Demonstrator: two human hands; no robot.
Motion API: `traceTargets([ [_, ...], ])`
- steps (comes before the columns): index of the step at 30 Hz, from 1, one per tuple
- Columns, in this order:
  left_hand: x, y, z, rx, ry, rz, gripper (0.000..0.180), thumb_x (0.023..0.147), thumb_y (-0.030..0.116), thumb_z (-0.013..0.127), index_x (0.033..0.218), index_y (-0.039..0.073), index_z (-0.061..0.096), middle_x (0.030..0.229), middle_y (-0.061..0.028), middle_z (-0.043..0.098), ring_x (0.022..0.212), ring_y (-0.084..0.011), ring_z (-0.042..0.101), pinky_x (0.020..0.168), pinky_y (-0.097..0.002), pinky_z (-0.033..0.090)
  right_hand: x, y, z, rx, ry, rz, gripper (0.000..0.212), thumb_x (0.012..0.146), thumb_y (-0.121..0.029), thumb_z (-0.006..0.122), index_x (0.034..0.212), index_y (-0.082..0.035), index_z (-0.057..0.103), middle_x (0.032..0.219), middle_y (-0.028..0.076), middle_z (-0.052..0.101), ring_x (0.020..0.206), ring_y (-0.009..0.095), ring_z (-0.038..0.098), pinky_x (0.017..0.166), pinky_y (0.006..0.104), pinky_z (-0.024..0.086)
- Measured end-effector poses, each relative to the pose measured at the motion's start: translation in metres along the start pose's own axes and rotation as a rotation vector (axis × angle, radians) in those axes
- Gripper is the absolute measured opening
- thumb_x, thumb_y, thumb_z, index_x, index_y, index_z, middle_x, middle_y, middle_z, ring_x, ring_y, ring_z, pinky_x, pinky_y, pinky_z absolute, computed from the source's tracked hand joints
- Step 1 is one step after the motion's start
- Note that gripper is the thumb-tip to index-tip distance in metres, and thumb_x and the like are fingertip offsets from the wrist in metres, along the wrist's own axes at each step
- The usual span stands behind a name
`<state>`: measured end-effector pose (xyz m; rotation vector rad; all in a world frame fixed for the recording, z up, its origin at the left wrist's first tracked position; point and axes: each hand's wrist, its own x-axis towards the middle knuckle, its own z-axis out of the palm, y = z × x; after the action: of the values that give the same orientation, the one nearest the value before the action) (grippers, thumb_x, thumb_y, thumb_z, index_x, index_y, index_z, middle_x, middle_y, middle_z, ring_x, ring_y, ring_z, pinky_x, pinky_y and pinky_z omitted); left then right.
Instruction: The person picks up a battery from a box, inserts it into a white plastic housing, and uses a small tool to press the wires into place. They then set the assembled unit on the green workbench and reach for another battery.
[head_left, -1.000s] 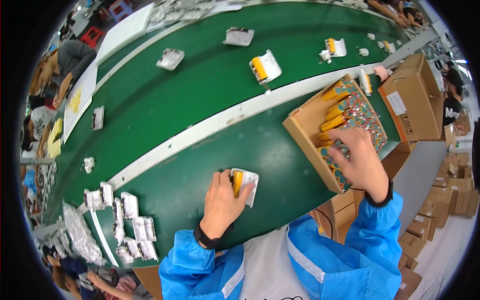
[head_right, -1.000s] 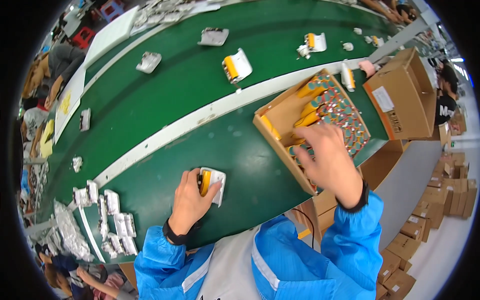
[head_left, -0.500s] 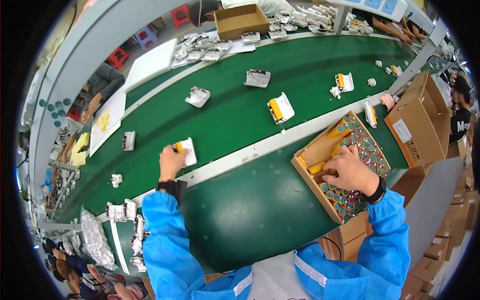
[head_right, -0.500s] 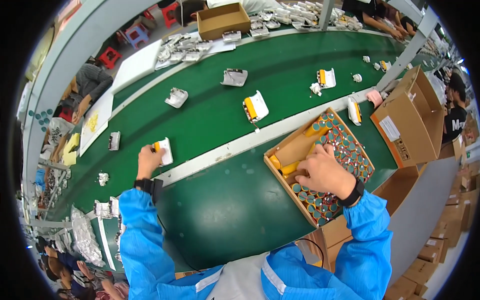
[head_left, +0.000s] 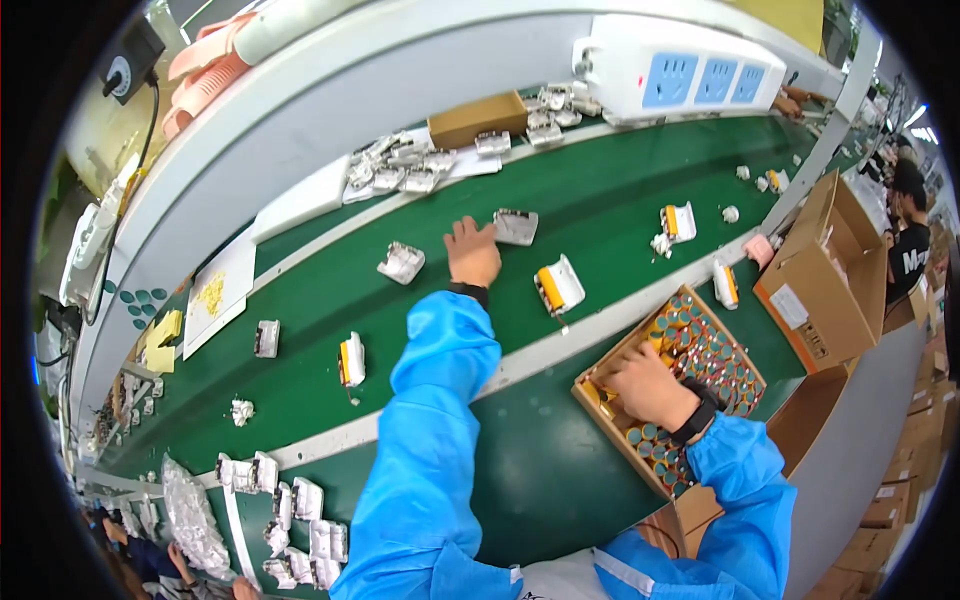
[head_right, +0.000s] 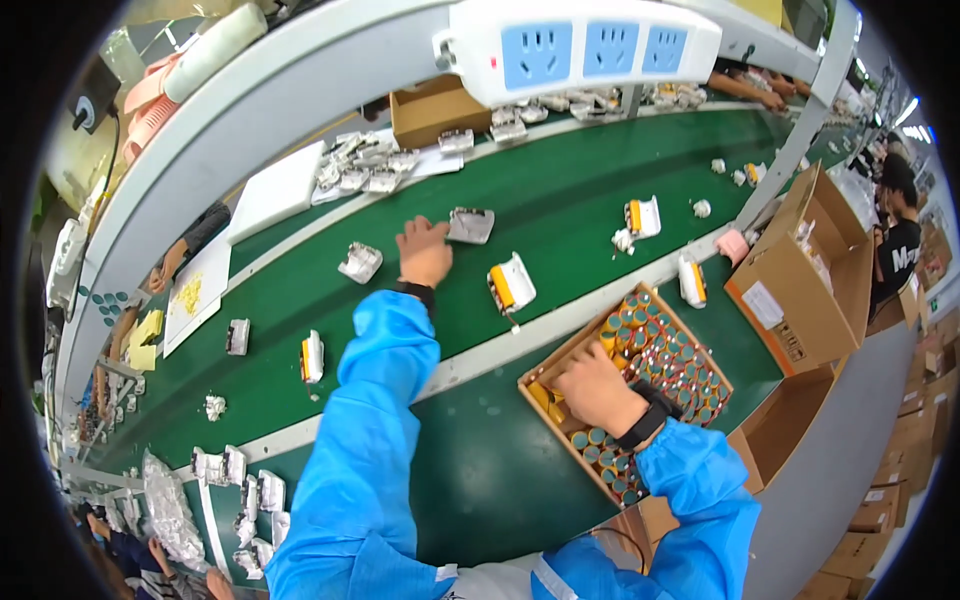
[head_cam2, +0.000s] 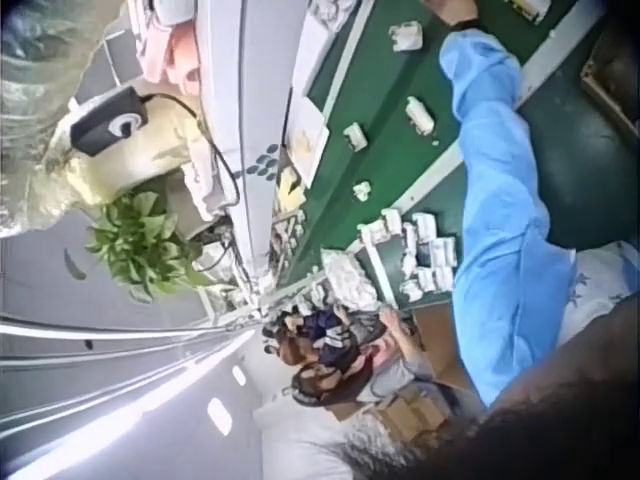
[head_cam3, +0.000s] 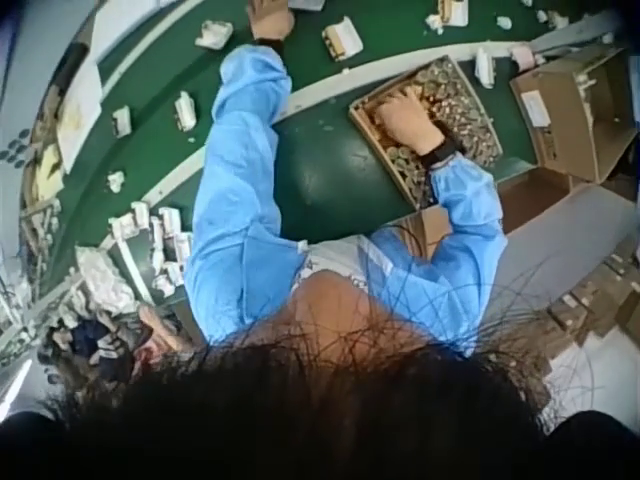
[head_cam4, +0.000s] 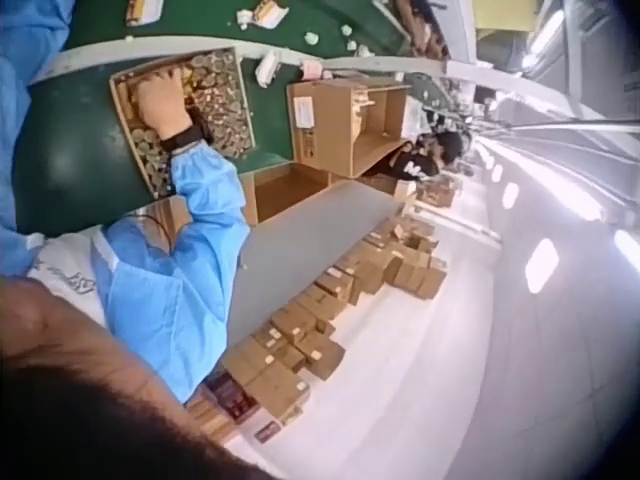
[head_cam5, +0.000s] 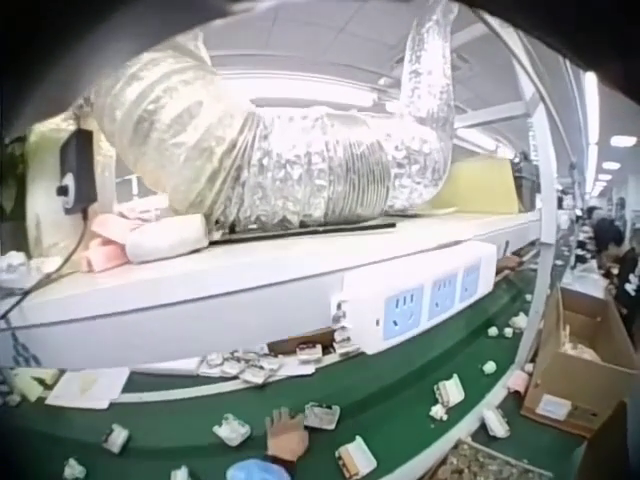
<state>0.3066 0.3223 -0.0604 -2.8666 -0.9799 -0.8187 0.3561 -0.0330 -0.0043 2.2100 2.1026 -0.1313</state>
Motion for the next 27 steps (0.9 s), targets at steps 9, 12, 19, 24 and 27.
traceTargets([
  [9,-0.036,0.004,-0.037,-0.007,0.138,0.209,0.012,0.074,0.014,0.07,0.082,0.006,0.066,0.094,-0.0103,0.061,0.096,-0.0302,0.056,0.086,-0.0473,0.042,-0.075,-0.052,-0.094,1.416,0.289,0.307,0.029,0.102,-0.03,0.054,0.109,-0.002,0.058,0.077,0.006,0.058,0.065,0.014,0.056,0.057,0.027,0.043],
  [12,-0.091,0.008,-0.113,-0.182,-0.027,0.212,0.01,0.075,0.013,0.067,0.076,0.005,0.062,0.085,-0.0124,0.06,0.088,-0.0307,0.057,0.08,-0.0462,0.041,-0.092,-0.069,-0.105,1.799,0.144,0.355,0.031,0.105,-0.031,0.048,0.107,-0.002,0.058,0.073,0.004,0.055,0.063,0.011,0.053,0.056,0.0243,0.04],
  [19,-0.273,0.02,-0.205,-0.258,-0.276,0.028,0.012,0.071,0.007,0.07,0.079,0.005,0.062,0.085,-0.0097,0.061,0.087,-0.0288,0.058,0.078,-0.0425,0.039,-0.056,-0.137,-0.068,1.982,-0.13,0.282,0.032,0.109,-0.025,0.038,0.105,-0.001,0.058,0.07,0.004,0.053,0.057,0.011,0.049,0.054,0.0232,0.038],
  [24,-0.303,0.031,-0.231,-0.38,-0.175,-0.086,0.009,0.079,0.008,0.073,0.085,0.007,0.067,0.087,-0.0068,0.065,0.085,-0.0255,0.061,0.076,-0.0386,0.039,-0.034,-0.177,-0.059,2.098,-0.231,0.308,0.035,0.11,-0.027,0.037,0.099,-0.002,0.058,0.069,0.003,0.052,0.058,0.01,0.048,0.054,0.0231,0.038],
  [27,-0.307,0.03,-0.262,-0.79,-0.234,-0.213,0.008,0.085,0.012,0.072,0.091,0.008,0.069,0.09,-0.0055,0.067,0.086,-0.0245,0.062,0.077,-0.0368,0.038,-0.036,-0.198,-0.058,1.97,-0.283,0.303,0.037,0.11,-0.029,0.037,0.095,-0.002,0.057,0.067,0.003,0.052,0.058,0.01,0.048,0.055,0.0235,0.039],
])
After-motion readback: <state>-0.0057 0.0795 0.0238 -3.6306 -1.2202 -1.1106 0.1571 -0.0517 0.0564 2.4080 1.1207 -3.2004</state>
